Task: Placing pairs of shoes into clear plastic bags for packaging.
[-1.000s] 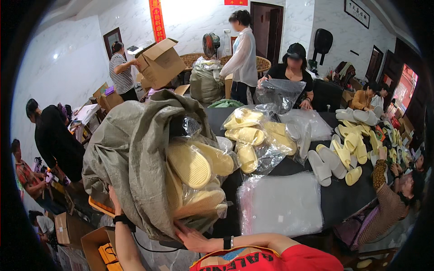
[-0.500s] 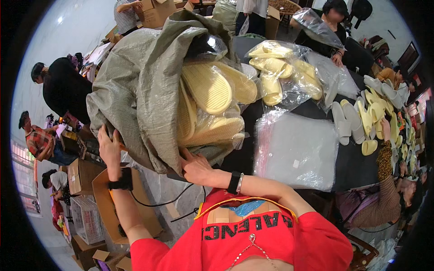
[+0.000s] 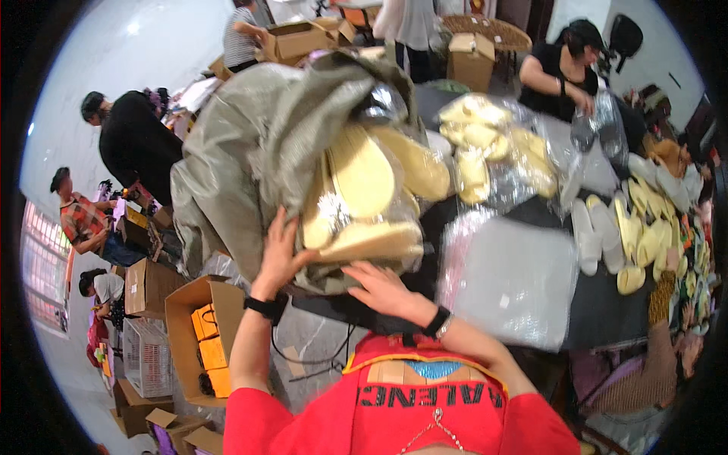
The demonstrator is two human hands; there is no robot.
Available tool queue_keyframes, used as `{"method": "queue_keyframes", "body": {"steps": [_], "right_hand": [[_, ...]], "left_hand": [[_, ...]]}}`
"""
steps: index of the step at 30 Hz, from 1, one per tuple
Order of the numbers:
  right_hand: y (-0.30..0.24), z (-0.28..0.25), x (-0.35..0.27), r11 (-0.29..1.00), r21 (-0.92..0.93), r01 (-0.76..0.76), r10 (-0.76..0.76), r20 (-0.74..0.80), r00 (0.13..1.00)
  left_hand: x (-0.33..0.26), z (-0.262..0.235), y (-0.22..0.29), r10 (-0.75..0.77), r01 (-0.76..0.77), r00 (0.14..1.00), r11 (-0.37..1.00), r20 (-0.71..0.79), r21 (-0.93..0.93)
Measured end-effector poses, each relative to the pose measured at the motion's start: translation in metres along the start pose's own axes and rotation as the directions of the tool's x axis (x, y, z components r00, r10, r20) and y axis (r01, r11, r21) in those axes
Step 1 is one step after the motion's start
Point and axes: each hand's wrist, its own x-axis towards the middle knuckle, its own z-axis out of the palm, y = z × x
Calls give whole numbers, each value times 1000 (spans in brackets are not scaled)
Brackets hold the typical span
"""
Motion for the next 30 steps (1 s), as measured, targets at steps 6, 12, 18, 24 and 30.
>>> {"method": "queue_keyframes", "body": {"steps": [6,12,18,24,30], "right_hand": [[50,-18,-42,986,154,-66,83,-110,990],[148,-4,-72,778,536,-328,515,-246,821],[128,-37,-48,232,817,-528,690,244,681],[158,-29,-38,-26,760,-650,523,564,639],[169,-16,-25,-160,765,-624,516,604,608]], "left_hand": [[-5,-7,37,-145,146,986,989,84,-11],[-5,-13,146,147,-120,935,988,-324,99],[22,33,184,180,-177,981,984,-79,33],[14,40,168,41,-21,985,993,-168,120],[-7,50,143,133,-115,981,985,-139,126]]}}
